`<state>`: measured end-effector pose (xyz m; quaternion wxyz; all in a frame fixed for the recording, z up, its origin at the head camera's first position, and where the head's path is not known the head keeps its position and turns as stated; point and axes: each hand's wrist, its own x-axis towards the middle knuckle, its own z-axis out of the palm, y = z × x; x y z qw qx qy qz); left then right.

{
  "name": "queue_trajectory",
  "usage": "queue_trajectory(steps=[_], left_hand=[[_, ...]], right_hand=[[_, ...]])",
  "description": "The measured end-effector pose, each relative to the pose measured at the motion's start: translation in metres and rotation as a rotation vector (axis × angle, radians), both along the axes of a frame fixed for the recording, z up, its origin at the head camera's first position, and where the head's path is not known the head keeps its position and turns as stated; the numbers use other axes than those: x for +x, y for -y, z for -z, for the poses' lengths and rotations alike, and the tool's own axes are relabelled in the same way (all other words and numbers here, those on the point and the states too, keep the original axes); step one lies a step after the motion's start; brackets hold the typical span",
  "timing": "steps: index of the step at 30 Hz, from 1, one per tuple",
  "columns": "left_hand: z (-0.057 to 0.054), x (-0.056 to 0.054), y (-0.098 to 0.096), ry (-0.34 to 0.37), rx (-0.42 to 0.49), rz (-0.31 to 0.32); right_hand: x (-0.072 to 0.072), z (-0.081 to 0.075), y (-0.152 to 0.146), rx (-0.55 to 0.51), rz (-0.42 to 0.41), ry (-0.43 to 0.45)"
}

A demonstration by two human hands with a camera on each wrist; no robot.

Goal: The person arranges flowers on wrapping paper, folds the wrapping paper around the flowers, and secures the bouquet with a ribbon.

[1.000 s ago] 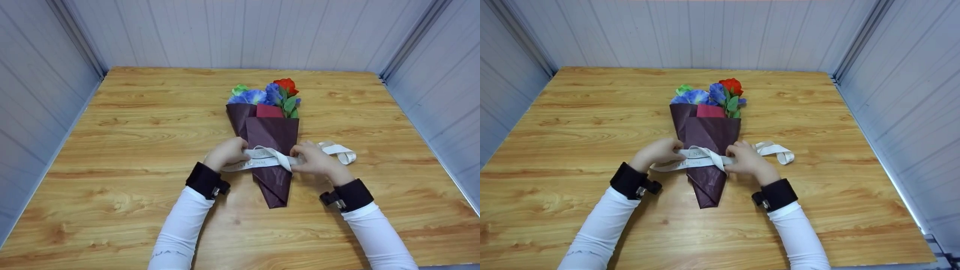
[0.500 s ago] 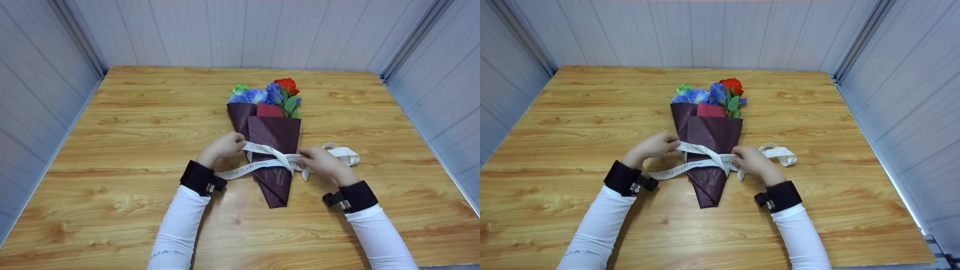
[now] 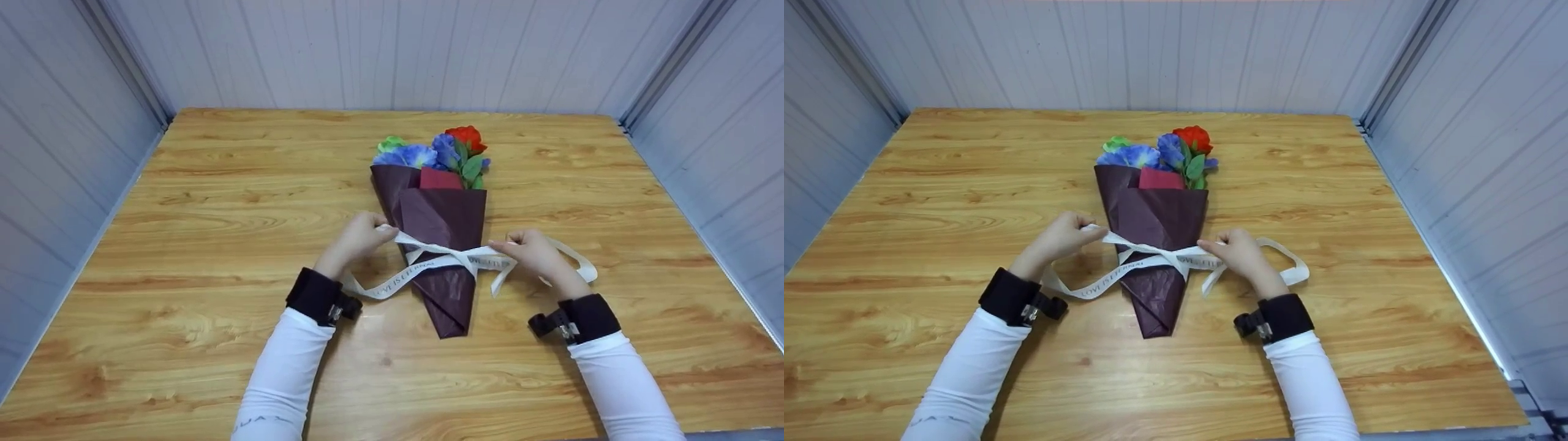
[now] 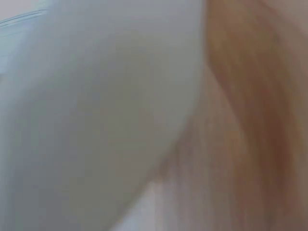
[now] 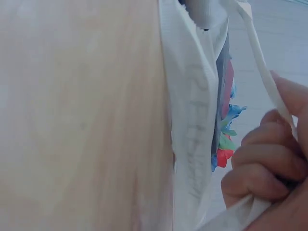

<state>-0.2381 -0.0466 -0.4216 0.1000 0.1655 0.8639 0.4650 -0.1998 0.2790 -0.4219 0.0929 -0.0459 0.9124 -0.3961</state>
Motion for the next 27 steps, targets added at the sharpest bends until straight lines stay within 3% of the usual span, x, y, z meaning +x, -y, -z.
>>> queue_trajectory(steps=[3, 10, 20, 23, 27], left_hand=[[0.002, 0.0, 0.004, -0.026, -0.004, -0.036], [0.006, -0.003, 0.016, -0.048, -0.051, -0.046], [0.004, -0.003, 0.028, 0.018, -0.072, -0.039], [0.005, -0.002, 0.028, 0.005, -0.041, 0.065], [0.006, 0.005, 0.018, 0.013, 0.025, 0.369]], right_hand=[[-0.003, 0.002, -0.003, 0.048, 0.038, 0.007], [-0.009, 0.005, -0.013, 0.116, 0.09, 0.026], [-0.01, 0.006, -0.021, 0.096, 0.138, -0.002], [-0.01, 0.007, -0.021, 0.079, 0.146, -0.018], [-0.009, 0.007, -0.019, 0.068, 0.14, -0.05]])
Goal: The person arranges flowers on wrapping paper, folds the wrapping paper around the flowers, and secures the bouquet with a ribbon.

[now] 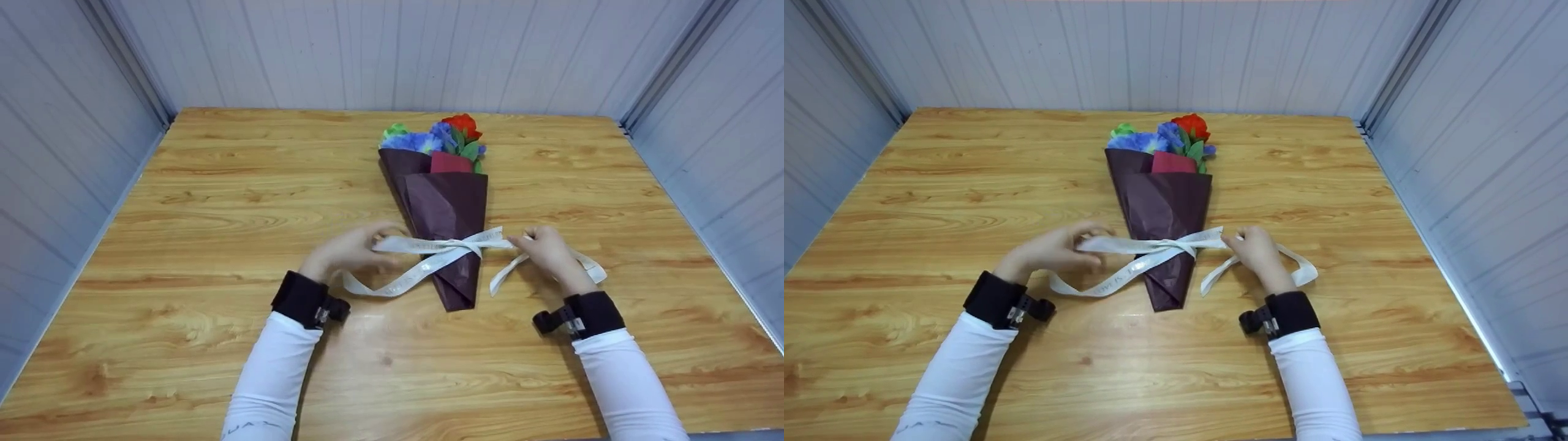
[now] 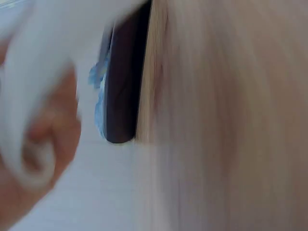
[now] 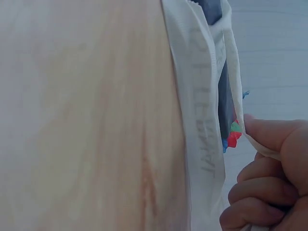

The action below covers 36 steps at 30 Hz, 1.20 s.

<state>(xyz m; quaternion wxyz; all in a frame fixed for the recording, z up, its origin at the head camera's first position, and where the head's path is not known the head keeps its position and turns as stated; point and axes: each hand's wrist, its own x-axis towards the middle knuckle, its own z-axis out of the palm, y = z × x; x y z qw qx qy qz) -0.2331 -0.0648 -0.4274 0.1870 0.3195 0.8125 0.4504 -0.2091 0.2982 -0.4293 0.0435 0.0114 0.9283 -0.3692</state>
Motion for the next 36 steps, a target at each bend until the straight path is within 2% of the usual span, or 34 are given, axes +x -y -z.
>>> queue_trajectory(steps=[2, 3, 4, 6, 8, 10, 14, 20, 24, 29, 33, 36], left_hand=[[0.0, 0.006, -0.009, -0.012, -0.05, 0.127], [-0.001, 0.009, -0.014, -0.048, -0.095, 0.178], [-0.001, 0.012, -0.02, -0.094, -0.152, 0.196], [-0.001, 0.018, -0.031, -0.184, -0.261, 0.181], [0.0, 0.024, -0.04, -0.284, -0.36, 0.121], [0.001, 0.029, -0.047, -0.341, -0.415, 0.04], [0.004, 0.035, -0.056, -0.434, -0.466, -0.072], [0.002, 0.034, -0.06, -0.561, -0.44, -0.181], [0.001, 0.033, -0.062, -0.653, -0.416, -0.184], [-0.001, 0.032, -0.073, -0.762, -0.443, -0.124], [0.0, 0.029, -0.086, -0.836, -0.533, -0.089], [0.001, 0.026, -0.095, -0.828, -0.613, -0.077]], right_hand=[[0.0, 0.0, 0.001, -0.007, -0.003, -0.01], [0.0, 0.0, 0.001, -0.01, -0.006, -0.012], [0.0, 0.0, 0.001, -0.011, -0.007, -0.014], [0.0, 0.001, 0.002, -0.024, -0.001, -0.008], [-0.001, 0.002, 0.003, -0.036, 0.001, -0.004], [-0.001, 0.003, 0.003, -0.04, 0.002, -0.007], [-0.001, 0.004, 0.004, -0.034, -0.002, -0.023], [0.0, 0.005, 0.003, -0.03, -0.006, -0.036], [0.0, 0.004, 0.004, -0.034, -0.012, -0.028], [0.0, 0.003, 0.004, -0.041, -0.014, -0.02], [0.0, 0.003, 0.004, -0.042, -0.011, -0.016], [0.0, 0.003, 0.004, -0.043, -0.015, -0.007]])
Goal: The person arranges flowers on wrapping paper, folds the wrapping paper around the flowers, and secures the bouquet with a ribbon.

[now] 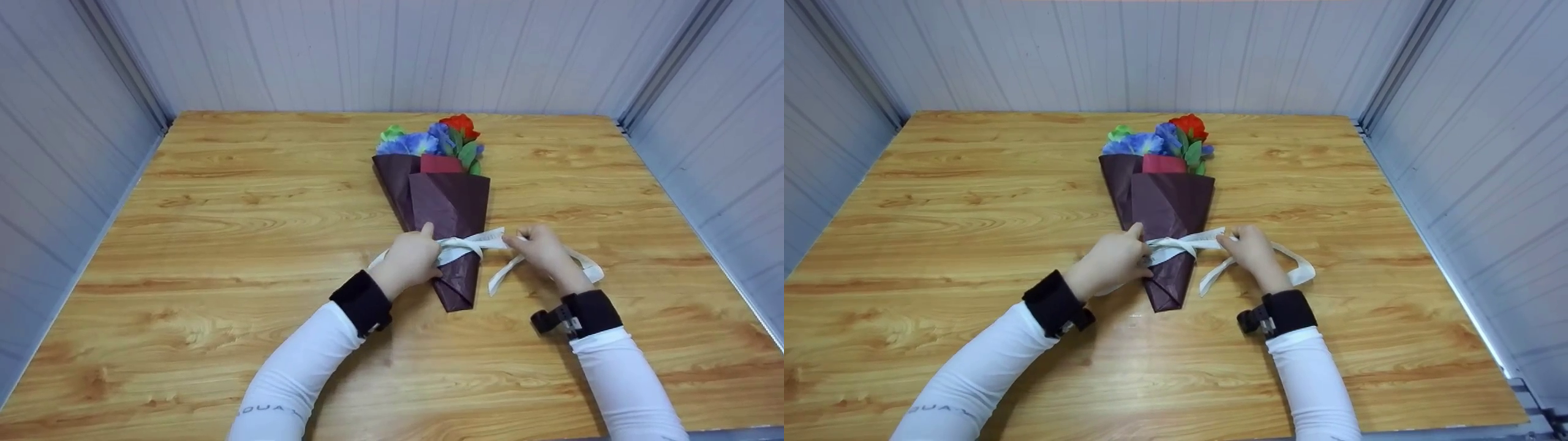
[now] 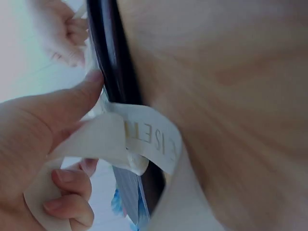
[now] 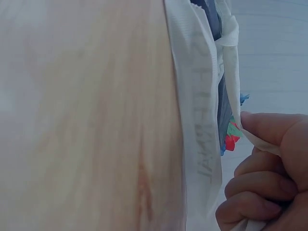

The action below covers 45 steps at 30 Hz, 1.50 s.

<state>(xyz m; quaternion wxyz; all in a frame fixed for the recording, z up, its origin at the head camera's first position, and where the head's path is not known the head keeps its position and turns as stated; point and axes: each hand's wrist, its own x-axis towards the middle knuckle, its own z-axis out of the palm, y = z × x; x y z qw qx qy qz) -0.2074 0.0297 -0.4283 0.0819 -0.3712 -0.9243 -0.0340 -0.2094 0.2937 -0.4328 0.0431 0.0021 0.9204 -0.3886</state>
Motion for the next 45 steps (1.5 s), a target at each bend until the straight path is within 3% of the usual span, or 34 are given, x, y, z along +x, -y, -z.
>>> queue_trajectory(steps=[4, 7, 9, 12, 18, 22, 25, 28, 30, 35, 37, 42, 45], left_hand=[[0.001, -0.002, -0.005, -0.003, -0.048, -0.012], [0.002, -0.003, -0.003, 0.03, 0.008, 0.019], [0.001, -0.003, 0.002, 0.118, 0.086, 0.056], [0.0, -0.005, 0.014, 0.327, 0.219, 0.134], [-0.006, -0.011, 0.046, 0.643, 0.313, 0.316], [-0.012, -0.011, 0.069, 0.82, 0.308, 0.347], [-0.018, -0.012, 0.084, 0.885, 0.261, 0.309], [-0.022, -0.015, 0.097, 0.888, 0.236, 0.225], [-0.021, -0.018, 0.102, 0.872, 0.287, 0.152], [-0.011, -0.027, 0.101, 0.774, 0.586, -0.027], [-0.009, -0.029, 0.1, 0.713, 0.653, -0.08], [-0.007, -0.031, 0.103, 0.606, 0.648, -0.15], [-0.006, -0.032, 0.106, 0.592, 0.647, -0.165]], right_hand=[[-0.001, 0.0, 0.0, 0.003, 0.004, 0.009], [-0.001, 0.0, 0.0, 0.007, 0.006, -0.001], [-0.001, 0.001, 0.0, 0.012, 0.003, -0.01], [-0.002, 0.002, -0.001, 0.024, -0.004, -0.015], [-0.001, -0.001, -0.003, 0.023, 0.0, 0.005], [-0.001, -0.002, -0.003, 0.015, -0.004, 0.018], [-0.002, -0.002, -0.004, 0.015, 0.003, 0.029], [-0.002, -0.001, -0.004, 0.011, 0.006, 0.037], [-0.002, 0.0, -0.003, 0.016, -0.001, 0.033], [-0.001, 0.0, -0.002, 0.036, -0.01, 0.009], [-0.001, 0.0, -0.002, 0.037, -0.011, 0.01], [-0.002, 0.001, -0.004, 0.041, -0.017, 0.017], [-0.003, 0.001, -0.007, 0.048, -0.009, 0.03]])
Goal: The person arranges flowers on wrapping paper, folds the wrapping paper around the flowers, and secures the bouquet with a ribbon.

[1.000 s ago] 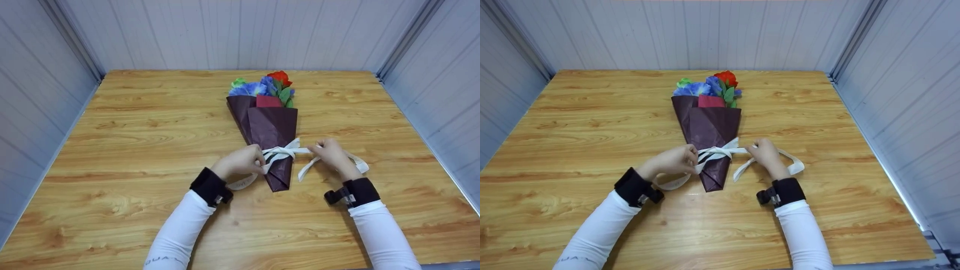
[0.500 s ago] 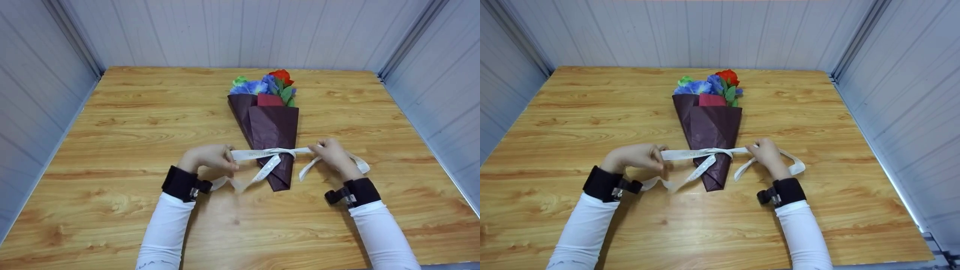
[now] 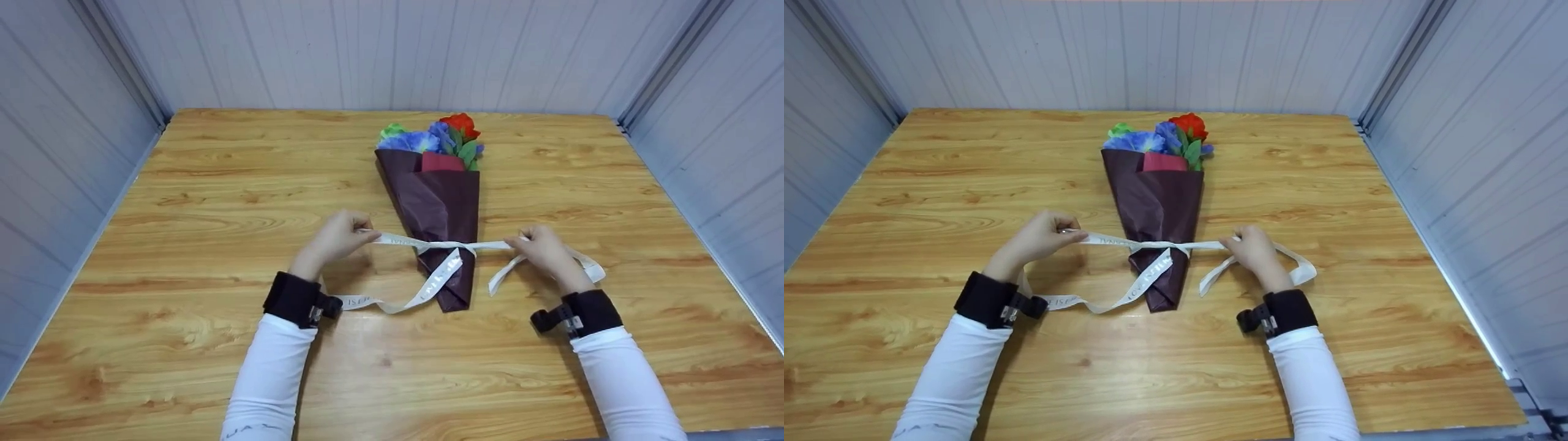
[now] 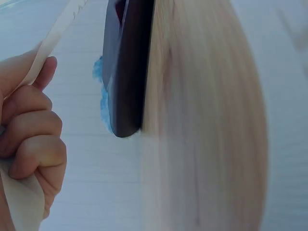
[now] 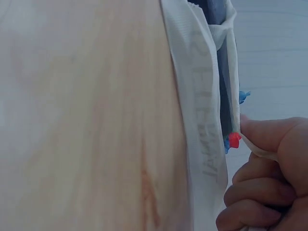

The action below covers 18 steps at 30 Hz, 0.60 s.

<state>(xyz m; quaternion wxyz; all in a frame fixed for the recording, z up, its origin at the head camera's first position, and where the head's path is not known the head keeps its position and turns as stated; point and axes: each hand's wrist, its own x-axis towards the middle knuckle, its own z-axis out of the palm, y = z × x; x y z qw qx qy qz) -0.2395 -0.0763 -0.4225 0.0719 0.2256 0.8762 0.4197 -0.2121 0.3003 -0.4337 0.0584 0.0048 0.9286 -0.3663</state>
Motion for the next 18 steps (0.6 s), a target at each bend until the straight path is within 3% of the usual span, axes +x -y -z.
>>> queue_trajectory(steps=[6, 18], left_hand=[[0.002, -0.002, 0.007, 0.01, -0.031, -0.014], [0.009, -0.008, 0.024, 0.035, -0.063, -0.038]], right_hand=[[-0.001, -0.001, -0.005, 0.048, 0.038, 0.036], [-0.001, -0.001, -0.018, 0.155, 0.064, 0.022]])
